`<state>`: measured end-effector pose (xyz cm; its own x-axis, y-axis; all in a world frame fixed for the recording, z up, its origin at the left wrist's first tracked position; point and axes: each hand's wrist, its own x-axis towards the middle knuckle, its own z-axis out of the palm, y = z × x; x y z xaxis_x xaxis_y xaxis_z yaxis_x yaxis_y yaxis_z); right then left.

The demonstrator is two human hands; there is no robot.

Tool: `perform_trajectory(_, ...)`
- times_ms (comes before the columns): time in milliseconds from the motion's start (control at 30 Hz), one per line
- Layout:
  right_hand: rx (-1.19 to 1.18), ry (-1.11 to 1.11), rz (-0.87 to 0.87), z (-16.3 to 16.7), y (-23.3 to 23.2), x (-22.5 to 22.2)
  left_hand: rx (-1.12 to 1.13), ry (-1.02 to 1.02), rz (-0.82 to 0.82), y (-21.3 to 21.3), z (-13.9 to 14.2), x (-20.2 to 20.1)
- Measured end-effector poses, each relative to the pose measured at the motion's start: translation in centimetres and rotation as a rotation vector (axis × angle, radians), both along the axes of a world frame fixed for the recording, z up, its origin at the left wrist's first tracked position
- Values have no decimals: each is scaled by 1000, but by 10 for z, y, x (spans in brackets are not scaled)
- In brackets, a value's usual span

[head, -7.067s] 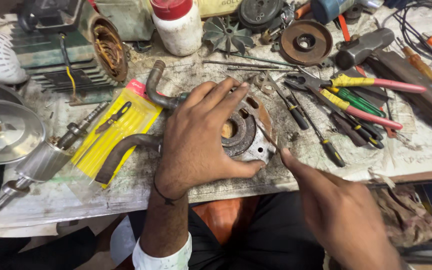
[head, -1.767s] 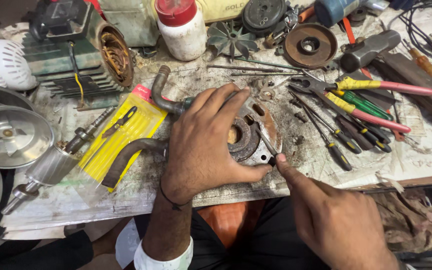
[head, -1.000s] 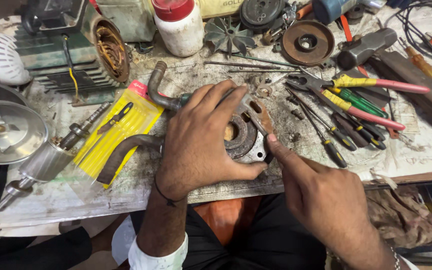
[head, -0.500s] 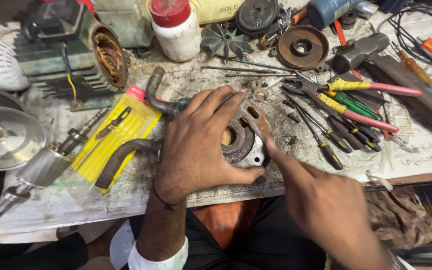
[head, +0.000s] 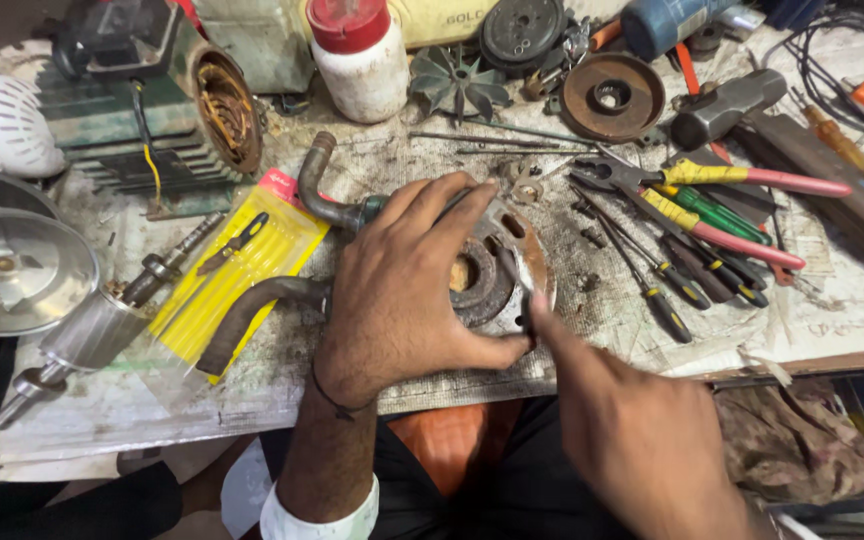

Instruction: The person holds a rusty pump end cover on a cluttered workbench and works around its edge with a small punch-like tool, tapping and prying at the bearing or insert seated in the housing. They rotate the cover between strikes and continue working the part loose throughout the clip.

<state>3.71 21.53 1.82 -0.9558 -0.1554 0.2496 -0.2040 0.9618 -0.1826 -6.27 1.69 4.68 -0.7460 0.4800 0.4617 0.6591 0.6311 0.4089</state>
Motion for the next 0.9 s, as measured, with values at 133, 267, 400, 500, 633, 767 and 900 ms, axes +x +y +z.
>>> perform_trajectory(133, -55, -32, -38, 6, -2, -5, -23, 4, -2, 2, -1, -1)
perform_trajectory(267, -27, 15, -1, 13, -1, -7, -6, 16, -5, 1, -1, 0)
perform_trajectory(400, 15, 8, -30, 6, 0, -5, -14, -4, -10, -1, -1, -1)
perform_trajectory(500, -8, 41, -22, -2, 3, -7, -3, 54, -37, -1, -2, -2)
perform_trajectory(633, -15, 28, -10, -2, 10, -3, -5, 21, -15, -1, -1, -1)
perform_trajectory(767, 71, -10, 27, -2, 12, 7, -1, 20, -20, -2, 0, -2)
perform_trajectory(900, -32, 26, 46, -8, 12, 12, 5, -1, -16, -2, -1, -1)
